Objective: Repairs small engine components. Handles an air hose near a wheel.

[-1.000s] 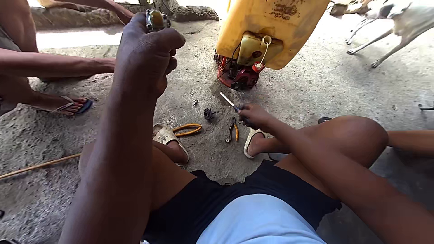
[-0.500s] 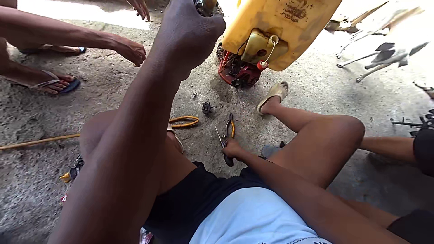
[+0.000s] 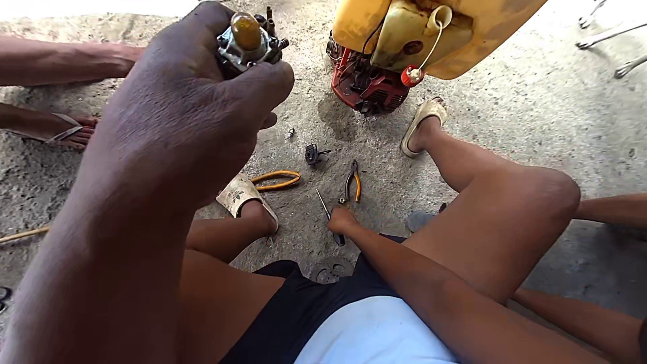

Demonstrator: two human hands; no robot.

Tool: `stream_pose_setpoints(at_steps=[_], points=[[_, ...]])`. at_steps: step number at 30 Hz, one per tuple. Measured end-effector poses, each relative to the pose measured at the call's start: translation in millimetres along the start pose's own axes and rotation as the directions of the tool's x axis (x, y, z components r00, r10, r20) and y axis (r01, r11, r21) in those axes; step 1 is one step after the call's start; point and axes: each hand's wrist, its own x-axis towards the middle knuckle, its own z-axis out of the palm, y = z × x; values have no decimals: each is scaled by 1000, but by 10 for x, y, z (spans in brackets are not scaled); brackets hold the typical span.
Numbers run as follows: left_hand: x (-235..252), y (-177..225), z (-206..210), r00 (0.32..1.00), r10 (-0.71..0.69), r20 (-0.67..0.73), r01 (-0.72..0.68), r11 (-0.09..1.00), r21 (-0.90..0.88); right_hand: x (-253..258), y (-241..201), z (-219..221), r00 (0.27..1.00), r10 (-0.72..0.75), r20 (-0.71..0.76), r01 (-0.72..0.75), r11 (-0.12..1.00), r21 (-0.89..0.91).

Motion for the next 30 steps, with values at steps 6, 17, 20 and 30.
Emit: stream_pose_setpoints(at_steps=[6,17,20,30], points=[[93,-98,-58,1000,0,7,0,997,-72,160,6,-25,1000,7,4,-7,1000,25],[40,108,30,990,-134,-44,109,924,-367,164,4,-158,995,-83,-58,88,992,86],[36,169,24,975,-217,-56,166,866,-472,70,2,-320,982,-156,-103,171,974,147],[-40,221,130,994,-85,65,106,742,-662,-963,-78,-1188,858,-332,-392,514,572,639]])
